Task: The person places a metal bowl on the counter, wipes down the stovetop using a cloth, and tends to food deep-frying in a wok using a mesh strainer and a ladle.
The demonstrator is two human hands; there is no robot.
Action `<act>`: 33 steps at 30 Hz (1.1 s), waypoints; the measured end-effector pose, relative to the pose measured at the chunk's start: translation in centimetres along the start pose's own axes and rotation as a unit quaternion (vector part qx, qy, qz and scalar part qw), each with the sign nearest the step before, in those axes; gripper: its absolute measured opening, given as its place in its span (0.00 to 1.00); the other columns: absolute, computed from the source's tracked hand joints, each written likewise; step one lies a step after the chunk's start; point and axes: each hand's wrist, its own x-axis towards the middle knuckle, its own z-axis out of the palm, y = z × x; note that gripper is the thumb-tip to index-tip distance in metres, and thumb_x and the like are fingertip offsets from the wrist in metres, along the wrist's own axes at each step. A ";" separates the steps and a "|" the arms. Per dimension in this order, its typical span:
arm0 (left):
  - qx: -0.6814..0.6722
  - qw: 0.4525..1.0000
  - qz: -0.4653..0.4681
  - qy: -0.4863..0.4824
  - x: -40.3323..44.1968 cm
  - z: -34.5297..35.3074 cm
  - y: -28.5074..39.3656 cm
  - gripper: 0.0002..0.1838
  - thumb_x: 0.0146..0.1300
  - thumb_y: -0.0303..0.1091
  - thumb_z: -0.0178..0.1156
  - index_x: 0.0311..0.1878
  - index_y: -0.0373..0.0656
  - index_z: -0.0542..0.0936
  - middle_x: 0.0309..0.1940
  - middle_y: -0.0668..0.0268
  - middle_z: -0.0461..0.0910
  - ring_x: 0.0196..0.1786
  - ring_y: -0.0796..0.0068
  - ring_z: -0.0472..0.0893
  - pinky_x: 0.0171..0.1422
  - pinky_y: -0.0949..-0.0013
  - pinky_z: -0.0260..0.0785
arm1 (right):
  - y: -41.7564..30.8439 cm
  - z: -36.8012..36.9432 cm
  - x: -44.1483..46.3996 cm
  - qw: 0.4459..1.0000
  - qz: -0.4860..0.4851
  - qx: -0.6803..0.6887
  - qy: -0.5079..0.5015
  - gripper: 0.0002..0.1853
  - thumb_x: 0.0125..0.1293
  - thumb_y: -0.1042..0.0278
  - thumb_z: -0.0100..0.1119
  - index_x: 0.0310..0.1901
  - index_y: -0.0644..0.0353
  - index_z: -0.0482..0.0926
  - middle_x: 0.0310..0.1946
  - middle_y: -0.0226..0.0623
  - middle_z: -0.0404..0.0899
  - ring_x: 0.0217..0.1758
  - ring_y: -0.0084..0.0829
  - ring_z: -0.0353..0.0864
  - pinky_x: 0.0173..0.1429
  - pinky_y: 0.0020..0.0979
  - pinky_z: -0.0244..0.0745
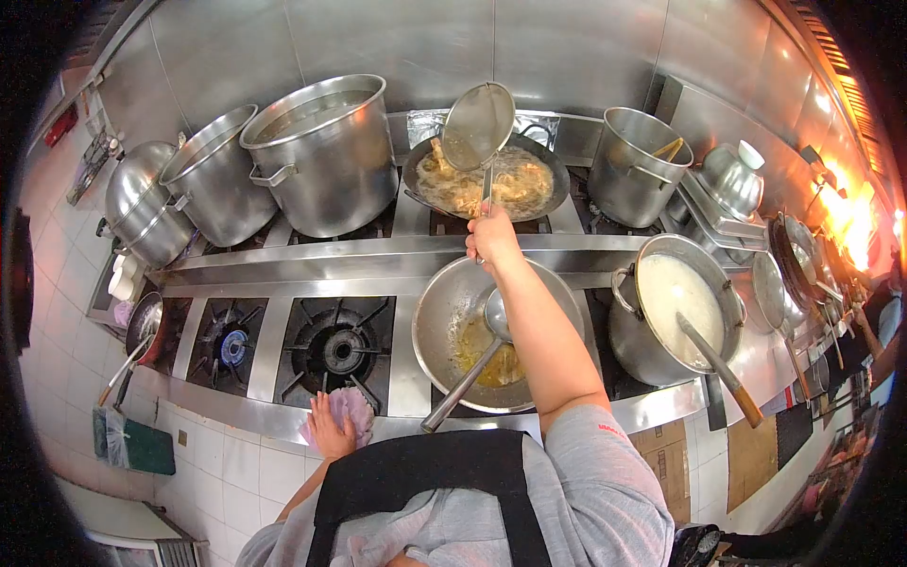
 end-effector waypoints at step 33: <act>0.014 1.000 -0.002 -0.006 0.0 0.5 -0.3 0.33 0.58 0.41 0.52 0.66 0.40 0.60 0.69 0.57 0.58 0.73 0.56 0.51 0.73 0.49 0.40 | 2.3 -3.5 -2.0 0.872 -0.180 -0.440 0.119 0.23 0.61 0.75 0.45 0.59 0.66 0.66 0.46 0.61 0.74 0.50 0.53 0.74 0.55 0.45 0.69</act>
